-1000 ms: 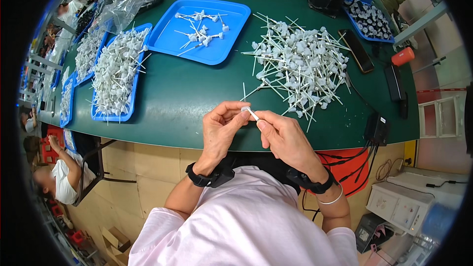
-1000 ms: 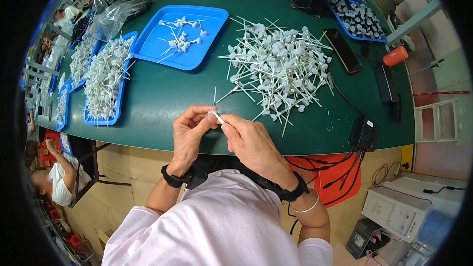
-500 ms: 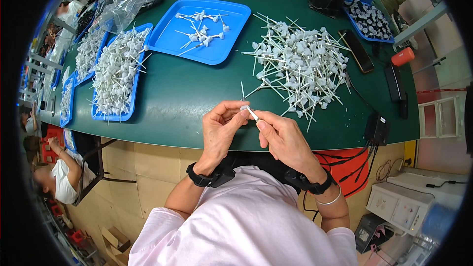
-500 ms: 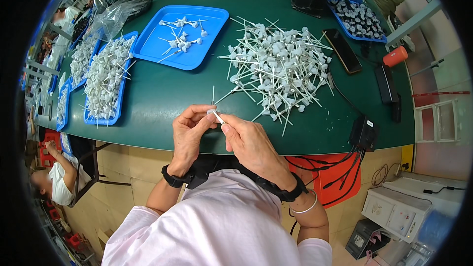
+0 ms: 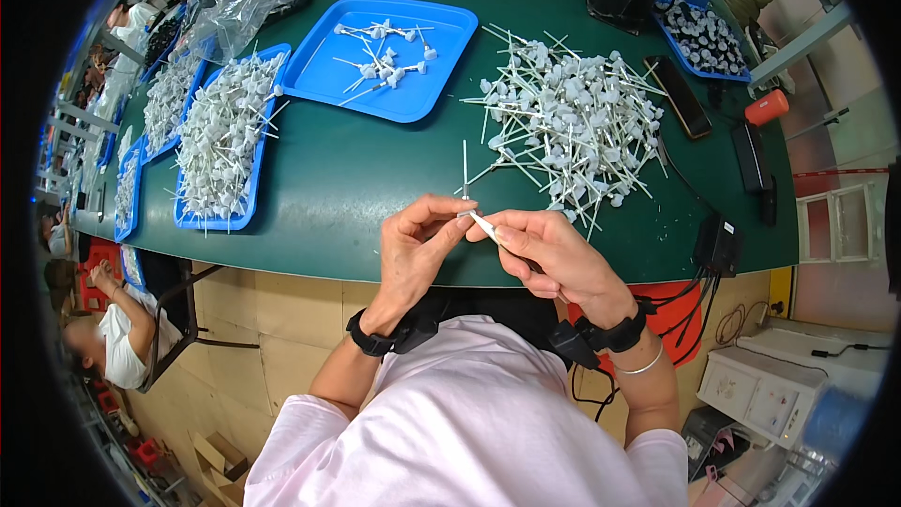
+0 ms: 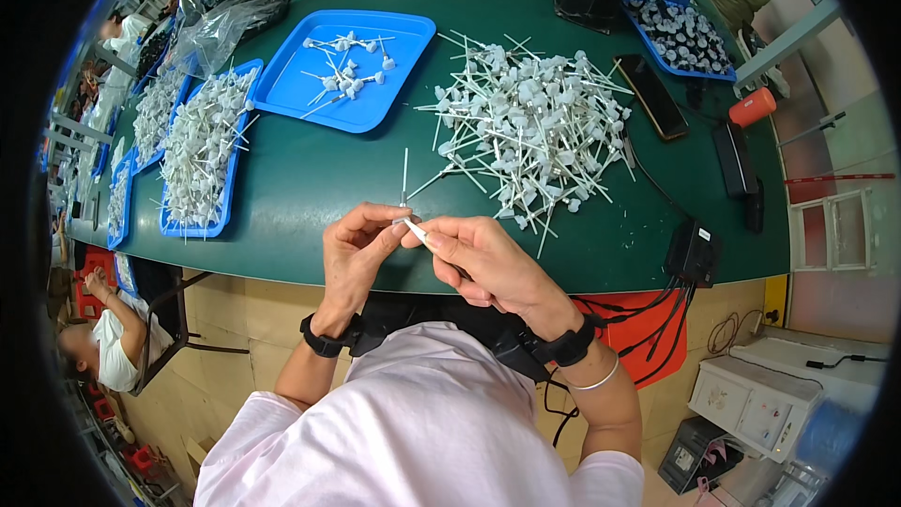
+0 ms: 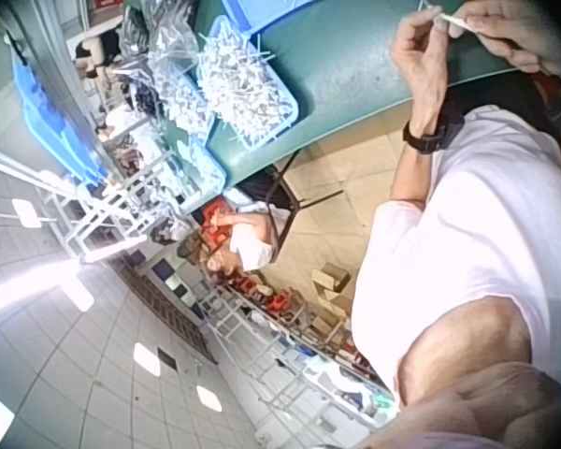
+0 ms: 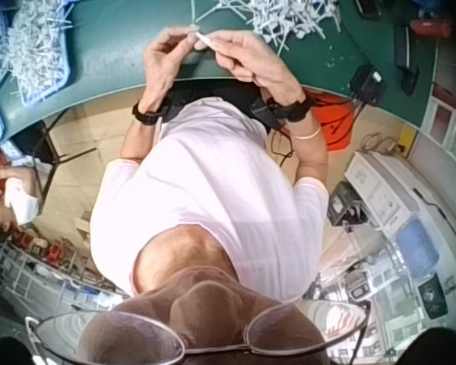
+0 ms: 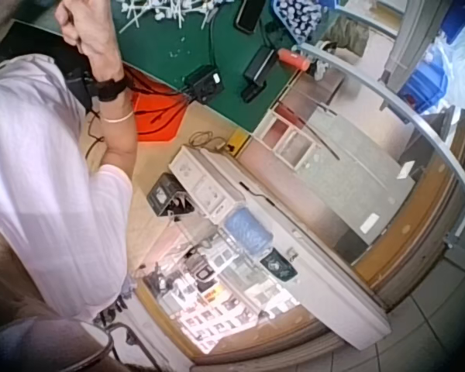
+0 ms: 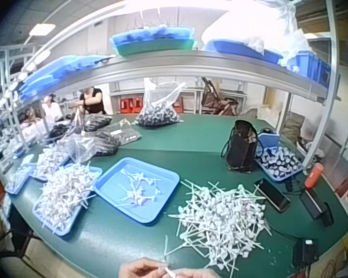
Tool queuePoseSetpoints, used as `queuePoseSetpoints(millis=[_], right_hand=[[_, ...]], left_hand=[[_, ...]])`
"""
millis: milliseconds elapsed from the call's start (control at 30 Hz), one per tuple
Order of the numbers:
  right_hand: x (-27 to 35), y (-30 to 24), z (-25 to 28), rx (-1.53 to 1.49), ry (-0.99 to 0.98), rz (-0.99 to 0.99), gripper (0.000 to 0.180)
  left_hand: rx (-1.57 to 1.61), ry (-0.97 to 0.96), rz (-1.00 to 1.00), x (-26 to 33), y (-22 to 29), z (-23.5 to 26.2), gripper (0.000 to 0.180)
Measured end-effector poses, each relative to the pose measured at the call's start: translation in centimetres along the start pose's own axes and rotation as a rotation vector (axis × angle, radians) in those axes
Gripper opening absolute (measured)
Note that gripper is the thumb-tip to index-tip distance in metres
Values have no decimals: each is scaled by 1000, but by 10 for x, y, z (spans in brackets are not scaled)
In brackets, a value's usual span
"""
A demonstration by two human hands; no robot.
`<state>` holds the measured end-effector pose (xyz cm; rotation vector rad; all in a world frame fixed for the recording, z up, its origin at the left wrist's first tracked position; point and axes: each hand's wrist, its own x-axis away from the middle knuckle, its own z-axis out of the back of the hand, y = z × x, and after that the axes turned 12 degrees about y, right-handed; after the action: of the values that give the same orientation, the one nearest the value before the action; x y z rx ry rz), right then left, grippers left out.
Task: The recorder is assembling small white electronic or mechanical components by fitting wires into plastic housings at a workbench.
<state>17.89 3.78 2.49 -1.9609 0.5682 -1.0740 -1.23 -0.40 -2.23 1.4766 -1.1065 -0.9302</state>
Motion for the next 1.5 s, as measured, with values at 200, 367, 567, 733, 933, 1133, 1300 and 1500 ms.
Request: queuePoseSetpoints(millis=[200,367,567,733,933,1133,1300,1500], right_hand=[[4,0,-15,564,230,295,27],[17,-8,-23,773,317,483,19],[15,9,-25,977,438,776,18],[12,14,-29,1043,474,761,19],[8,15,-28,1004,452,805,16],[8,14,-29,1040,457,769,16],[7,14,-27,1042,457,765,19],[7,18,-27,1019,477,823,21]], left_hand=[[-14,36,152,0,8,-3,19],[32,53,184,-2,6,-3,21],[49,53,194,-2,4,-3,23],[47,59,178,-2,2,-2,22],[22,73,156,0,2,-3,22],[10,98,153,2,1,-5,24],[27,105,157,3,0,-6,25],[22,84,161,1,2,-5,23]])
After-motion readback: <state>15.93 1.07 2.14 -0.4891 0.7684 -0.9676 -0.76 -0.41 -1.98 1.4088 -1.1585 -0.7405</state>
